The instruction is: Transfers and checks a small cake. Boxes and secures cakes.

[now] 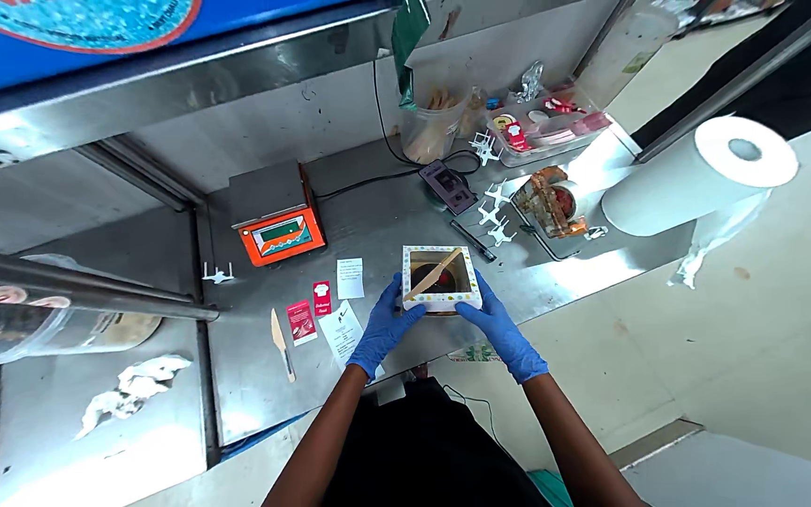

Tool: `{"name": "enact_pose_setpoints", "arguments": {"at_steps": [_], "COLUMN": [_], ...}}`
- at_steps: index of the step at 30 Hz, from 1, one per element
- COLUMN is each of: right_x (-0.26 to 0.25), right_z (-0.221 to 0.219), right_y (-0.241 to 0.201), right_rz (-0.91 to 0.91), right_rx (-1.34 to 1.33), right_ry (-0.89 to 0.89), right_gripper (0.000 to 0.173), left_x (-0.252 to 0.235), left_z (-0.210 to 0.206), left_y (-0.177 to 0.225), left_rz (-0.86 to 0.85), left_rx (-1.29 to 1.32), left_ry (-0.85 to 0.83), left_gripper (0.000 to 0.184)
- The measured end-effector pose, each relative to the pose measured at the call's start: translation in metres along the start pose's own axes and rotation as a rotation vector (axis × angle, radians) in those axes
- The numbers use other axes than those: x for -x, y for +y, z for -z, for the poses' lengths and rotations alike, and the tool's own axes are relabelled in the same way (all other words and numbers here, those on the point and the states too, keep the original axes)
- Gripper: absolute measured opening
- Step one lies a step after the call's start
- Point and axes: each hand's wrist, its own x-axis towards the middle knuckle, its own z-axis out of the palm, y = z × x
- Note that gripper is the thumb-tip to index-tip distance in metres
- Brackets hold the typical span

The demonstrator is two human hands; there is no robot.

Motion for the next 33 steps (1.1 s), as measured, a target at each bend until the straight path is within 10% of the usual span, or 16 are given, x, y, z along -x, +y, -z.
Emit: {"name": "enact_pose_setpoints", "arguments": {"at_steps": [12, 33], "right_x": [0.002, 0.005], "right_z": [0.010, -0.035], "right_y": [0.038, 0.037], "right_rz": [0.116, 0.413], "right_rx": [-0.092, 0.565], "right_ry": [0.062, 0.615], "right_gripper": [0.069, 0.038], "left_x": [-0.002, 0.009], "left_z": [0.002, 0.008], "left_y": [0.000, 0.016], "left_rz": [0.027, 0.092], "left_rx": [-0.083, -0.207], "left_ry": [-0.043, 0.036], "left_gripper": [0.088, 0.100]}}
